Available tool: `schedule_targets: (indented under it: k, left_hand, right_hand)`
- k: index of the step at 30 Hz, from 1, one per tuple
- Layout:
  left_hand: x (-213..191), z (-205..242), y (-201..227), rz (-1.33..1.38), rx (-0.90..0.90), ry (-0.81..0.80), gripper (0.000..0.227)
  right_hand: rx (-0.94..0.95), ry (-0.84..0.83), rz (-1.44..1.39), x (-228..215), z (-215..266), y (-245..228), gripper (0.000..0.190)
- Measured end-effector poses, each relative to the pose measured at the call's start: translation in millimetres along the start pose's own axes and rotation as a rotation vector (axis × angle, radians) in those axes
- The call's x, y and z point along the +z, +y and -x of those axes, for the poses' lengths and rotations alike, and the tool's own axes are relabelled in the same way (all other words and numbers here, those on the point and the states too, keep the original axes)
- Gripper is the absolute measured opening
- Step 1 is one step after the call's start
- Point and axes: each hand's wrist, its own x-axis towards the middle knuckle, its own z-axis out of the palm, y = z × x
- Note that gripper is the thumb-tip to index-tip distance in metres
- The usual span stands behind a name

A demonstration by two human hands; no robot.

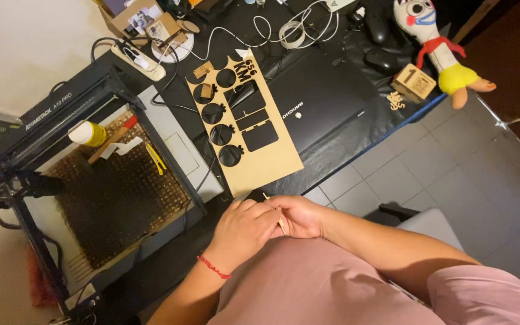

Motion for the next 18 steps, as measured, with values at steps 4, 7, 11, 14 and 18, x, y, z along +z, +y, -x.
schedule_targets:
  k: [4,7,11,14,18]
  left_hand:
    - [5,-16,-10,0.031,-0.061,0.003,0.018]
    - [-3,-36,-21,0.02,-0.102,0.081,0.021]
    - [-6,-54,-36,0.055,-0.06,0.126,0.025]
    - [-25,-74,-35,0.097,-0.017,0.275,0.022]
    - [-19,-88,-39,0.15,-0.275,0.477,0.016]
  right_hand:
    - [-0.021,0.06,0.038,-12,-16,-22,0.025]
    - [-0.033,0.002,-0.083,-26,-27,-39,0.029]
    - [-0.005,0.174,-0.081,-14,-15,-68,0.035]
    - [-0.022,0.165,-0.032,-20,-1,-98,0.035]
    - [-0.153,0.132,0.11,-77,24,-177,0.036]
